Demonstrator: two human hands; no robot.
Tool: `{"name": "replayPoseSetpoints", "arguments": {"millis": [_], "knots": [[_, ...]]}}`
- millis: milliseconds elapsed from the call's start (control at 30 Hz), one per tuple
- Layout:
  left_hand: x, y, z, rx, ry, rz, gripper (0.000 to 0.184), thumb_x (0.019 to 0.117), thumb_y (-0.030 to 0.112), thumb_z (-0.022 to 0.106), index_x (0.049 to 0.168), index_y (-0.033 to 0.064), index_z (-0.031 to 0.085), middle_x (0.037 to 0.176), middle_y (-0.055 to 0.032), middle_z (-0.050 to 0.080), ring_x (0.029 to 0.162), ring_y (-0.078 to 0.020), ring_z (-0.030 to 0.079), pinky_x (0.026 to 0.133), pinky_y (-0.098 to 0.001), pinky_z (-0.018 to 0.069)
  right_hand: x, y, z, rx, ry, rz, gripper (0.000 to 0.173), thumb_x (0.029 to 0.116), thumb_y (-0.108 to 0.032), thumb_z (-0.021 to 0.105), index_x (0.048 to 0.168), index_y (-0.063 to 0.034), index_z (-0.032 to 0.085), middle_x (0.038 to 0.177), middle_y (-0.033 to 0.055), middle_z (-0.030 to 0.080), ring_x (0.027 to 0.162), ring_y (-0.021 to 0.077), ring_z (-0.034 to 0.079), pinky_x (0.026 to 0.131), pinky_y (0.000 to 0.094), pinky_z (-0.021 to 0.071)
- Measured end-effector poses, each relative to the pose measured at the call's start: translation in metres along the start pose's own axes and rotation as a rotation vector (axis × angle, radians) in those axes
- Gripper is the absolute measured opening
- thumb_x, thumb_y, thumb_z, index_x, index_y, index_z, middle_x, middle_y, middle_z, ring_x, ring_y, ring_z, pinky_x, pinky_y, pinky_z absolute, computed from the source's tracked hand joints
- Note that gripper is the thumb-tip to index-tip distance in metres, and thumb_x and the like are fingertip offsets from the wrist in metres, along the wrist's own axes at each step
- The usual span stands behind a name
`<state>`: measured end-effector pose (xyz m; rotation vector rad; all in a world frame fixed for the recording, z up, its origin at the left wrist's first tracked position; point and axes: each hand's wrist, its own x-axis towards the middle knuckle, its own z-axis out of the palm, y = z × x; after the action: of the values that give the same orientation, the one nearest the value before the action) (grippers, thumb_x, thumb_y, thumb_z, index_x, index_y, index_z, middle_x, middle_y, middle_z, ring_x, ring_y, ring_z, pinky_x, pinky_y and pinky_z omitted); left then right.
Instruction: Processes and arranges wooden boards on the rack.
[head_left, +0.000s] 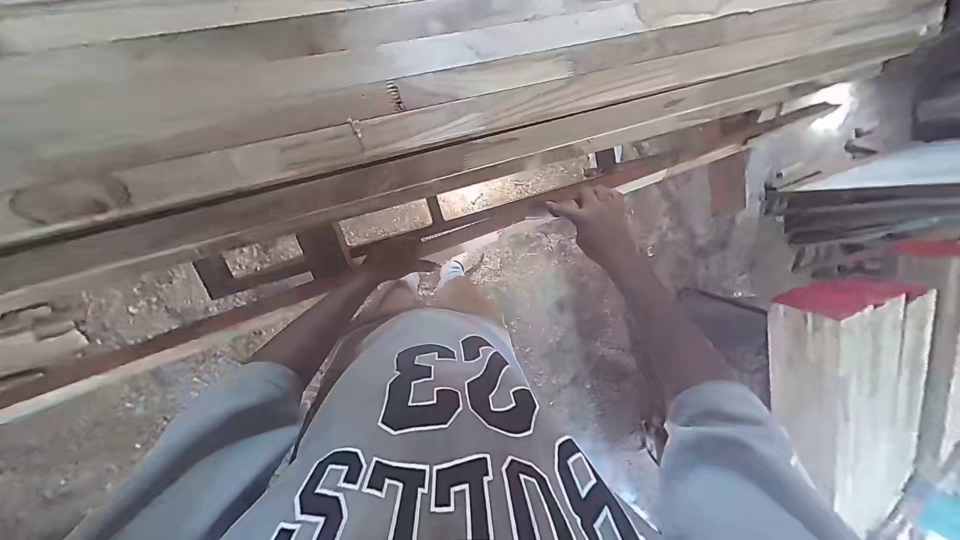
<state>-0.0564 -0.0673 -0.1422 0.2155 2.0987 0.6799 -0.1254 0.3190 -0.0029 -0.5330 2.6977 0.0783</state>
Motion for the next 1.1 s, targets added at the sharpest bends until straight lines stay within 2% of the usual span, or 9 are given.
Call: {"name": "replayPoseSetpoints", "arguments": {"millis": [133, 233, 433, 533, 633, 733, 833, 933, 1100], "knots": [[-0.008, 0.015, -0.002, 0.128, 0.021, -0.05, 0.072, 0.0865, 0.074, 0.064, 0.119, 0.0104, 0.07, 0.11, -0.0144, 0.072, 0.106, -0.0345, 0.069, 0.091, -0.0638, 0.0524, 0.061, -0.023, 0.001, -0.171, -0.158, -0.504, 0.049, 0.0965, 0.0, 0.058, 0.125, -0.0371, 0.071, 0.118, 0.0204, 0.065, 0.121, 0.043, 0.058, 0.113, 0.0688, 0.0307], [-0.002, 0.011, 0.007, 0.263, 0.015, -0.03, 0.075, 0.0901, 0.077, 0.054, 0.119, 0.0095, 0.067, 0.111, -0.0139, 0.071, 0.106, -0.0335, 0.07, 0.088, -0.0608, 0.0548, 0.075, -0.024, 0.0, -0.253, -0.18, -0.635, 0.037, 0.0975, -0.004, 0.06, 0.12, -0.0304, 0.073, 0.115, 0.0177, 0.065, 0.119, 0.0394, 0.058, 0.115, 0.0666, 0.0285], [-0.001, 0.003, 0.018, 0.236, 0.092, -0.05, 0.071, 0.0862, 0.078, 0.06, 0.119, 0.0162, 0.069, 0.106, -0.0092, 0.073, 0.105, -0.0309, 0.07, 0.089, -0.0613, 0.054, 0.069, 0.054, -0.011, -0.384, -0.186, -0.508, 0.019, 0.0963, -0.005, 0.064, 0.104, -0.016, 0.077, 0.119, 0.0191, 0.069, 0.126, 0.0417, 0.057, 0.115, 0.0665, 0.0308], [-0.002, 0.012, 0.014, 0.215, 0.067, -0.074, 0.072, 0.0861, 0.078, 0.06, 0.118, 0.0142, 0.069, 0.11, -0.01, 0.072, 0.107, -0.0317, 0.069, 0.09, -0.0626, 0.0531, 0.061, 0.082, -0.019, -0.52, -0.255, -0.373, 0.014, 0.0885, 0.001, 0.068, 0.09, -0.0094, 0.076, 0.116, 0.0202, 0.068, 0.123, 0.0419, 0.058, 0.113, 0.0653, 0.034], [0.003, 0.006, 0.011, 0.155, 0.026, -0.1, 0.076, 0.0818, 0.082, 0.061, 0.121, 0.0167, 0.069, 0.116, -0.0087, 0.072, 0.114, -0.0298, 0.067, 0.096, -0.0622, 0.052, 0.043, 0.096, -0.034, -0.475, -0.3, -0.163, 0.006, 0.0883, -0.007, 0.071, 0.091, -0.0083, 0.076, 0.112, 0.0202, 0.068, 0.117, 0.0434, 0.06, 0.105, 0.0671, 0.0394], [0.004, 0.01, -0.007, 0.0, -0.04, -0.085, 0.067, 0.0861, 0.068, 0.07, 0.123, 0.0126, 0.07, 0.121, -0.0131, 0.071, 0.119, -0.0319, 0.065, 0.103, -0.0631, 0.0475, 0.02, 0.116, -0.035, -0.095, -0.307, 0.058, 0.016, 0.0893, -0.013, 0.072, 0.102, -0.0155, 0.08, 0.108, 0.0172, 0.073, 0.111, 0.0432, 0.064, 0.099, 0.0707, 0.0416], [0.003, 0.018, -0.021, -0.052, -0.099, -0.125, 0.07, 0.0971, 0.065, 0.057, 0.134, 0.0068, 0.065, 0.129, -0.0217, 0.067, 0.126, -0.0391, 0.061, 0.11, -0.0624, 0.0427, -0.012, 0.13, 0.006, 0.534, -0.371, 0.236, 0.023, 0.0976, -0.007, 0.064, 0.119, -0.003, 0.073, 0.116, 0.0237, 0.07, 0.11, 0.0388, 0.066, 0.098, 0.0614, 0.048], [0.018, 0.009, -0.018, -0.127, -0.141, -0.182, 0.071, 0.1047, 0.063, 0.04, 0.13, 0.0011, 0.064, 0.113, -0.0256, 0.068, 0.102, -0.0381, 0.067, 0.096, -0.0593, 0.05, -0.049, 0.101, 0.073, 1.218, -0.301, 0.328, 0.031, 0.1039, -0.008, 0.054, 0.131, 0.0065, 0.059, 0.115, 0.015, 0.069, 0.099, 0.0161, 0.068, 0.09, 0.0332, 0.0565], [0.008, 0.031, -0.031, -0.346, -0.201, -0.316, 0.08, 0.0975, 0.079, 0.032, 0.116, 0.0102, 0.069, 0.091, -0.0081, 0.069, 0.071, -0.0185, 0.066, 0.069, -0.0412, 0.0581, -0.084, 0.005, 0.137, 1.689, -0.053, 0.478, 0.037, 0.1092, -0.02, 0.045, 0.138, 0.0014, 0.052, 0.117, 0.0136, 0.069, 0.093, 0.0216, 0.072, 0.076, 0.0375, 0.0618]]}}
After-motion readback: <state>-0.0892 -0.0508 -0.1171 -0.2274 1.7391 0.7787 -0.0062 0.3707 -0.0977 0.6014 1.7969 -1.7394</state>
